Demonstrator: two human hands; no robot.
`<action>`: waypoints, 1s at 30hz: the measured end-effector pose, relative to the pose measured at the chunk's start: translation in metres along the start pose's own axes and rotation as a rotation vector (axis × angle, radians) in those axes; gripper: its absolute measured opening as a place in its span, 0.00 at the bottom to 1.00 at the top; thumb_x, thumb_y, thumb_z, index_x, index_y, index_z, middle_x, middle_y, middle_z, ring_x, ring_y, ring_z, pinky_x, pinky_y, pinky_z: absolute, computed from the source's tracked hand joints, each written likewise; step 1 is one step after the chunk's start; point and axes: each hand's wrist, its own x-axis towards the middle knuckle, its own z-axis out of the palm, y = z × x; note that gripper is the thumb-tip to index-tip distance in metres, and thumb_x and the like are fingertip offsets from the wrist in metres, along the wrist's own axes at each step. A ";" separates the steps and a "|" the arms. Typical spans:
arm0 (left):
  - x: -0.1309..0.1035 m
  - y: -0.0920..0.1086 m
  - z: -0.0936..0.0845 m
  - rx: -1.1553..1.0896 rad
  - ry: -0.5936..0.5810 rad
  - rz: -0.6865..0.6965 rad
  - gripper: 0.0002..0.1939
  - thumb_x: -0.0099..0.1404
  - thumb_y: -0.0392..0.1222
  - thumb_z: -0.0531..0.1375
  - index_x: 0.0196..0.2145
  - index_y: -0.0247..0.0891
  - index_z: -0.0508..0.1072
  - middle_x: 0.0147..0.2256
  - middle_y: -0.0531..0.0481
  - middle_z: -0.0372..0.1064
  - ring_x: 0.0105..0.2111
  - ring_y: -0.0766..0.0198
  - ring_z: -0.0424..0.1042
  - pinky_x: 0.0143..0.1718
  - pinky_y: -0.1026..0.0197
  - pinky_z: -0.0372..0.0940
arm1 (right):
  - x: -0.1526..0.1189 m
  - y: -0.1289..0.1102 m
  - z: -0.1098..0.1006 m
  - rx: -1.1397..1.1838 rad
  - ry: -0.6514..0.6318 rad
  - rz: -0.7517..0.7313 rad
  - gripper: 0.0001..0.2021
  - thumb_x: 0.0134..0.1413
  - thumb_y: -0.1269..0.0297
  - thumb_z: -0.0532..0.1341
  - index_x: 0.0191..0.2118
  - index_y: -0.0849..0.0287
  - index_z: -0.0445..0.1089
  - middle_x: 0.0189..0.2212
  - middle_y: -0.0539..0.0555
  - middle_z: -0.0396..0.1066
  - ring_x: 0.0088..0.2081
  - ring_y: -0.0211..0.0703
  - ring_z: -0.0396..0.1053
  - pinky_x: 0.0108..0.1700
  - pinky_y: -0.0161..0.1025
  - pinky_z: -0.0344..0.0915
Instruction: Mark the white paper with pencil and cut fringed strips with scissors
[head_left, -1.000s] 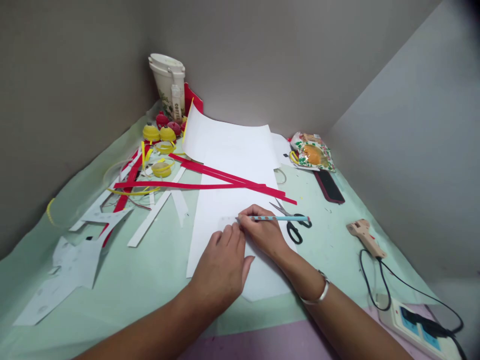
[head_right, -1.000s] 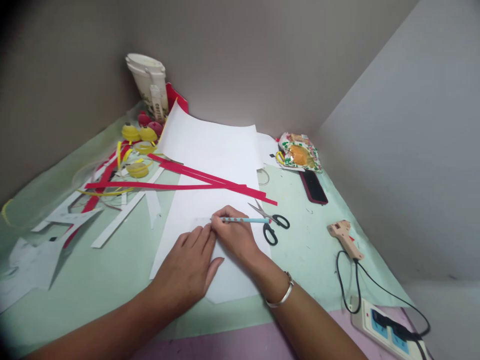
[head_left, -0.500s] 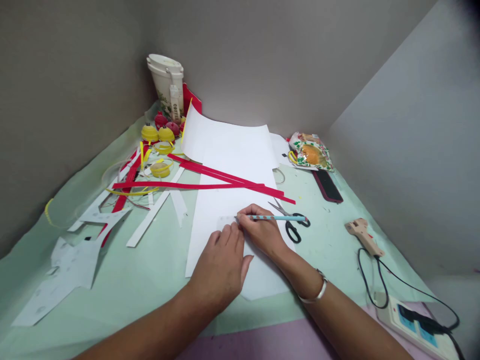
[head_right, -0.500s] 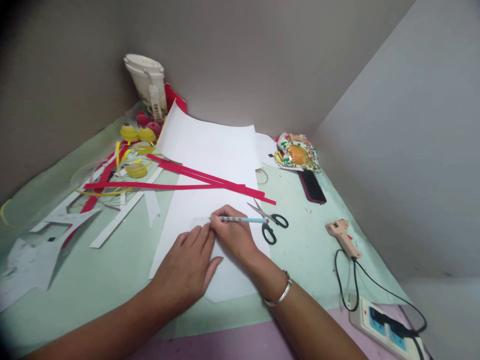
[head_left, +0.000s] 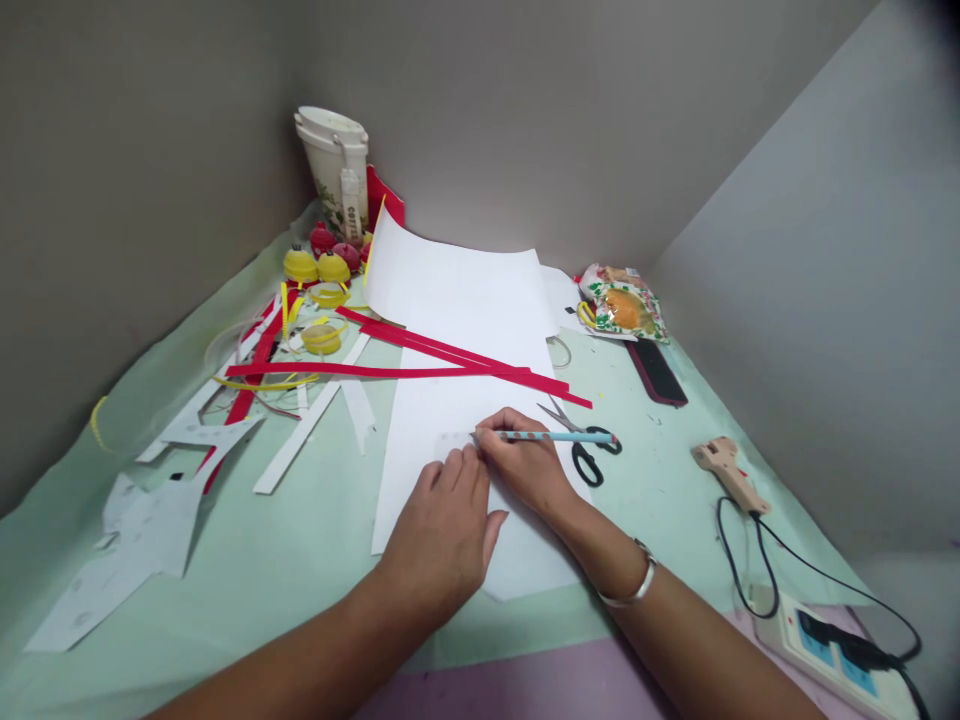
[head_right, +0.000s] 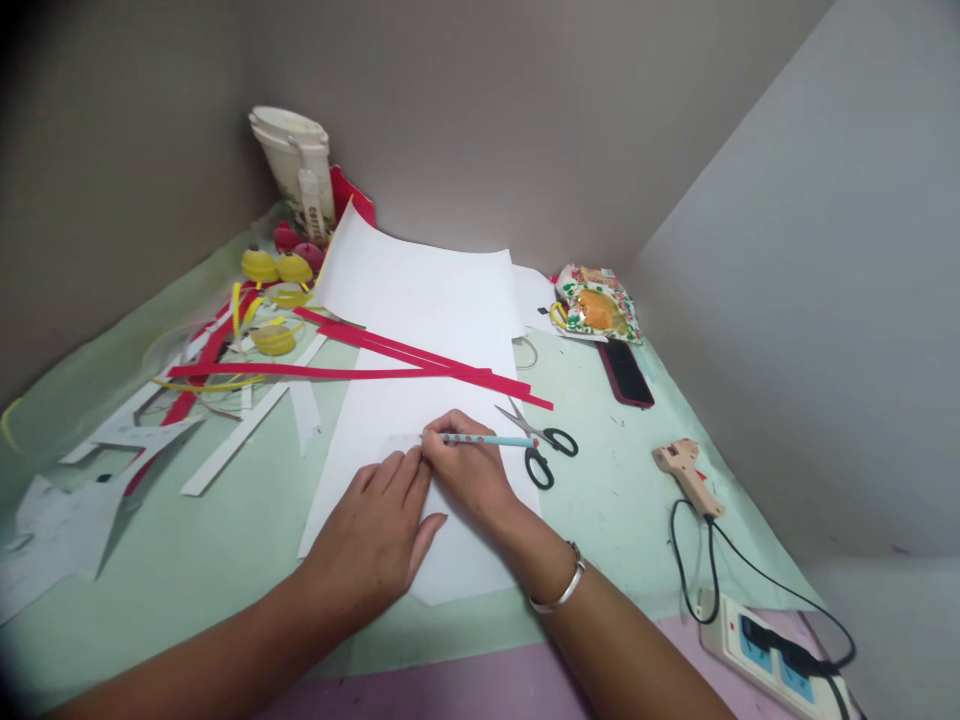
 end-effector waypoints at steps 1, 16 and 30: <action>0.000 0.000 0.000 0.002 0.000 0.000 0.26 0.70 0.45 0.44 0.54 0.23 0.68 0.52 0.33 0.68 0.50 0.46 0.64 0.47 0.49 0.58 | 0.000 0.000 0.000 0.007 0.007 0.000 0.05 0.49 0.64 0.58 0.28 0.56 0.71 0.23 0.46 0.70 0.28 0.40 0.66 0.32 0.36 0.62; -0.002 -0.002 0.001 -0.020 0.044 0.005 0.26 0.70 0.45 0.46 0.56 0.23 0.66 0.54 0.33 0.67 0.51 0.46 0.64 0.48 0.49 0.58 | 0.008 0.000 -0.011 0.313 0.074 0.057 0.09 0.50 0.57 0.59 0.29 0.57 0.69 0.20 0.47 0.66 0.21 0.37 0.60 0.27 0.35 0.59; 0.003 0.002 0.007 0.075 0.025 0.055 0.23 0.67 0.35 0.49 0.57 0.21 0.66 0.57 0.31 0.63 0.55 0.45 0.65 0.52 0.49 0.59 | 0.003 -0.003 -0.013 0.295 -0.037 0.045 0.13 0.52 0.55 0.58 0.23 0.57 0.67 0.18 0.46 0.67 0.19 0.36 0.62 0.27 0.36 0.62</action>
